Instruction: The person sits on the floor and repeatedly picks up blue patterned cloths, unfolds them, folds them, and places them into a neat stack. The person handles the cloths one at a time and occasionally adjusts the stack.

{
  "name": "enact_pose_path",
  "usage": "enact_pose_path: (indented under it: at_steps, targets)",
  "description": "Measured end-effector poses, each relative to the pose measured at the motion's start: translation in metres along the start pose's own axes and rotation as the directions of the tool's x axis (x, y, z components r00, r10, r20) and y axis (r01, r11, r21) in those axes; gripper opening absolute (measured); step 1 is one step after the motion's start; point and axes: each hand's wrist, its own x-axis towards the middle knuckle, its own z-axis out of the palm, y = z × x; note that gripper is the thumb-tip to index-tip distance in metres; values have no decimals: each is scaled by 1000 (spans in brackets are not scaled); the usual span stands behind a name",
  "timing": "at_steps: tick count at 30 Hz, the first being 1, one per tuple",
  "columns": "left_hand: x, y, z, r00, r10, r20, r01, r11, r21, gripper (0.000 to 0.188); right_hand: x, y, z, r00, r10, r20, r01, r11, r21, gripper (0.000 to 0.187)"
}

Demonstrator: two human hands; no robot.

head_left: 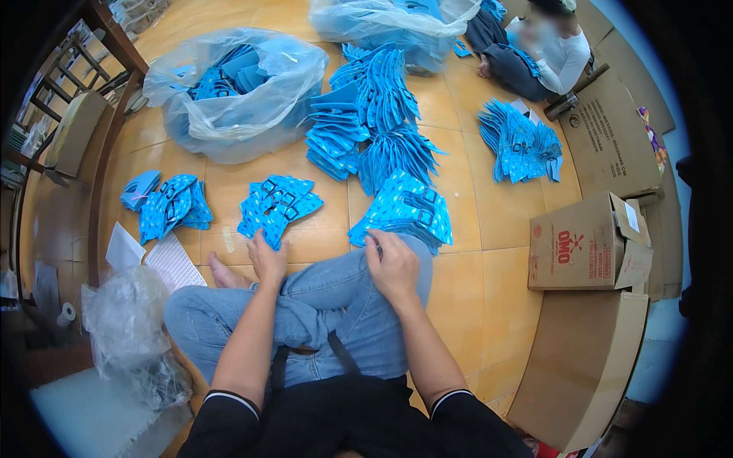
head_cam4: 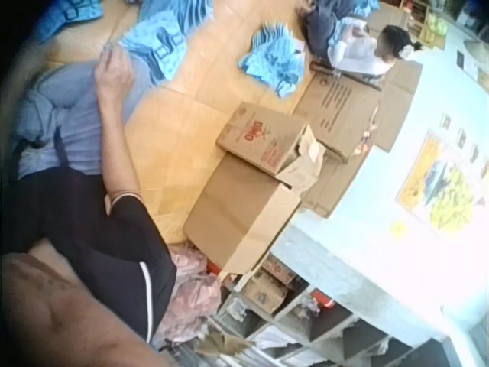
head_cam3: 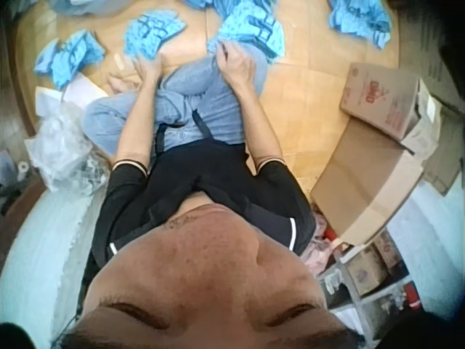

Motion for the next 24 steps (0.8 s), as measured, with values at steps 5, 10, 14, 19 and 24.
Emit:
enact_pose_path:
  at_steps: [5,10,14,19,24]
  targets:
    - [-6,0,12,996,57,-64,-55,998,28,61,-1,4,1,1000,5,-18,-5,1000,27,12]
    - [-2,-9,18,984,46,-174,-57,997,-54,39,-1,2,4,999,-4,-40,5,1000,26,13]
    - [6,-21,19,954,-104,-279,32,967,-251,27,-1,-1,3,1000,21,9,-21,1000,9,17]
    - [18,-40,17,913,-401,-78,334,842,-423,31,-1,-2,2,998,-50,-32,50,999,-19,14]
    - [19,-43,26,843,-538,12,398,609,-686,35,-2,-2,2,991,-110,-70,107,993,-47,13]
